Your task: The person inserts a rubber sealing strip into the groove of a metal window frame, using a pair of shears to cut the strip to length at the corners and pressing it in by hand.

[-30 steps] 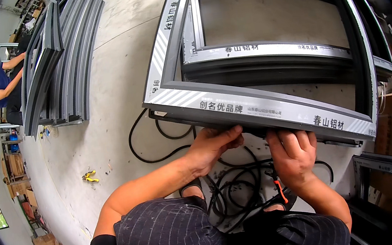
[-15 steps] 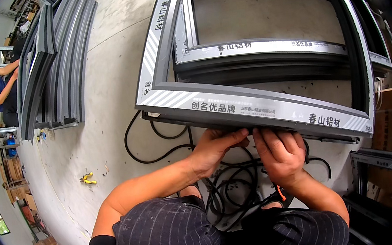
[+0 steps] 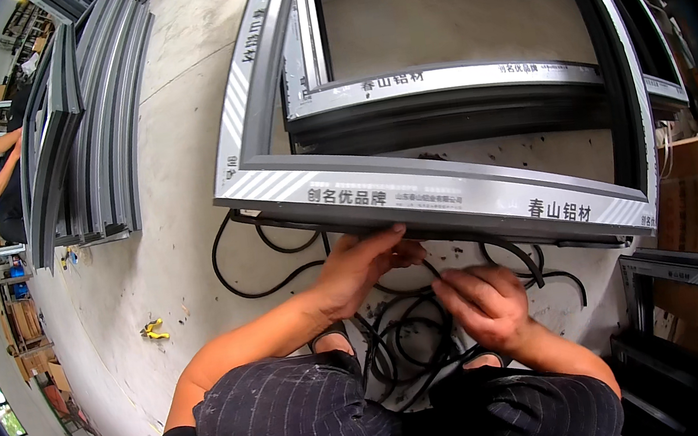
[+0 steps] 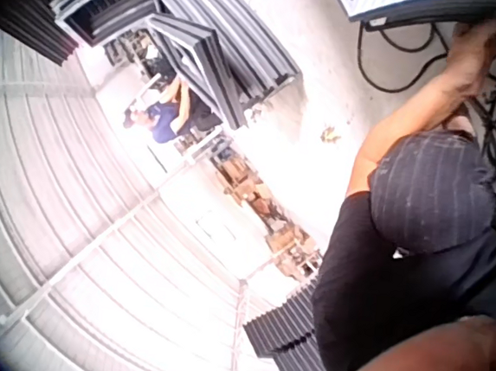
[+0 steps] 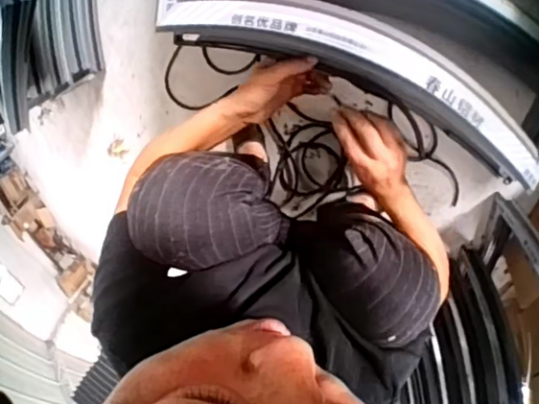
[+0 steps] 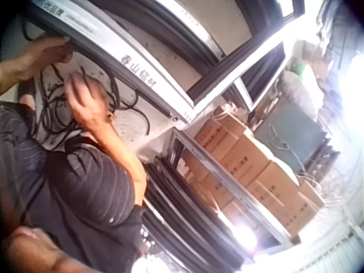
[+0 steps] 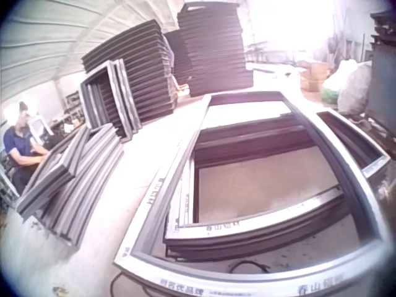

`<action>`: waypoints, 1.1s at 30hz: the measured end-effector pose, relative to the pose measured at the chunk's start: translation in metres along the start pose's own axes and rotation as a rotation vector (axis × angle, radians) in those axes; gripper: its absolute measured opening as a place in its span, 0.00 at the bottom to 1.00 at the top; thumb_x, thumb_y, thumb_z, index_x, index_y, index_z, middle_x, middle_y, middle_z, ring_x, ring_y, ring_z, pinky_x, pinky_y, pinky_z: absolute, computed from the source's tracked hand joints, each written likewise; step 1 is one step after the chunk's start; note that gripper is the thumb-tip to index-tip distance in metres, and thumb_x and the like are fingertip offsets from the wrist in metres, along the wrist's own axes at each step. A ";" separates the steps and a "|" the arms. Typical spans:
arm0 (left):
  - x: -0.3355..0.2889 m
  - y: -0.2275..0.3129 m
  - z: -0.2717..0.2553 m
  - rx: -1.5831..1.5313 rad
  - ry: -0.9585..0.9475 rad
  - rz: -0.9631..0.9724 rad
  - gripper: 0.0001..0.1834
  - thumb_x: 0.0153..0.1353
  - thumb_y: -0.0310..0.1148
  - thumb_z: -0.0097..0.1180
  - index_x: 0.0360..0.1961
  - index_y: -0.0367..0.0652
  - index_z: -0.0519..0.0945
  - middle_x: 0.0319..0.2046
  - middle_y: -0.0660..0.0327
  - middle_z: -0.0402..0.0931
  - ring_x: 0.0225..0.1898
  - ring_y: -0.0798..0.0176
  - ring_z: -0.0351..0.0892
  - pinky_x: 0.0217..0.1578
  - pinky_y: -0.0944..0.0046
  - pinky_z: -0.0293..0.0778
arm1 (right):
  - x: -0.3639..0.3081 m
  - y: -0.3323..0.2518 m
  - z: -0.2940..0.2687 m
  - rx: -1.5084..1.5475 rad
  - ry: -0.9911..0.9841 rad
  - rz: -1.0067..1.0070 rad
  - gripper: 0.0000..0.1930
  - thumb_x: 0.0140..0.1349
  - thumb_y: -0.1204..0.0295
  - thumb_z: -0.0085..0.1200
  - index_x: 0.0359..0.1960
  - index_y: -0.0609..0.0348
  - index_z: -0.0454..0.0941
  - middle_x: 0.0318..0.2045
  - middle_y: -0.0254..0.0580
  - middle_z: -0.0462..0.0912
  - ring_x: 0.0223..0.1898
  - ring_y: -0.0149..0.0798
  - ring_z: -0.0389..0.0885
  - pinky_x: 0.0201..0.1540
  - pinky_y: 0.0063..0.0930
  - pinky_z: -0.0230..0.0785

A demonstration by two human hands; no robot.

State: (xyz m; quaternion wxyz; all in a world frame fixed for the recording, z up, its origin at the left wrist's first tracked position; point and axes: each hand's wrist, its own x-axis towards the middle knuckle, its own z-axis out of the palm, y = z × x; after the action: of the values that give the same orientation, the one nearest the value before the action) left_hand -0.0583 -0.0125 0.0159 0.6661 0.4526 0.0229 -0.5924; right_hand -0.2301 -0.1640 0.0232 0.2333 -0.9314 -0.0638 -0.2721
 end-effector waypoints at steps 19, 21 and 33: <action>0.028 -0.026 0.042 0.058 -0.082 0.026 0.13 0.64 0.36 0.58 0.44 0.38 0.76 0.35 0.61 0.77 0.39 0.66 0.77 0.44 0.64 0.73 | -0.023 0.008 -0.024 1.324 0.392 1.444 0.22 0.66 0.53 0.51 0.34 0.64 0.79 0.23 0.43 0.81 0.20 0.32 0.76 0.22 0.22 0.65; 0.029 -0.026 0.042 0.055 -0.099 -0.001 0.13 0.64 0.36 0.58 0.44 0.38 0.76 0.35 0.61 0.77 0.39 0.66 0.77 0.44 0.64 0.73 | -0.020 0.009 -0.028 1.379 0.393 1.493 0.21 0.66 0.54 0.51 0.34 0.64 0.79 0.22 0.43 0.81 0.20 0.32 0.76 0.21 0.22 0.65; 0.041 -0.042 0.056 0.075 -0.183 -0.064 0.16 0.64 0.39 0.59 0.47 0.40 0.76 0.39 0.64 0.76 0.43 0.70 0.76 0.48 0.67 0.72 | -0.018 0.011 -0.032 1.323 0.296 1.512 0.23 0.67 0.52 0.48 0.34 0.64 0.79 0.21 0.41 0.79 0.17 0.32 0.73 0.18 0.21 0.58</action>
State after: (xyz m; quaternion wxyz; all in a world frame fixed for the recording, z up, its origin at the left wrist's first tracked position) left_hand -0.1084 -0.0746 0.0022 0.6287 0.4201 -0.0459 -0.6528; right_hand -0.2575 -0.1884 0.0327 0.8187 -0.3684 0.4338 -0.0759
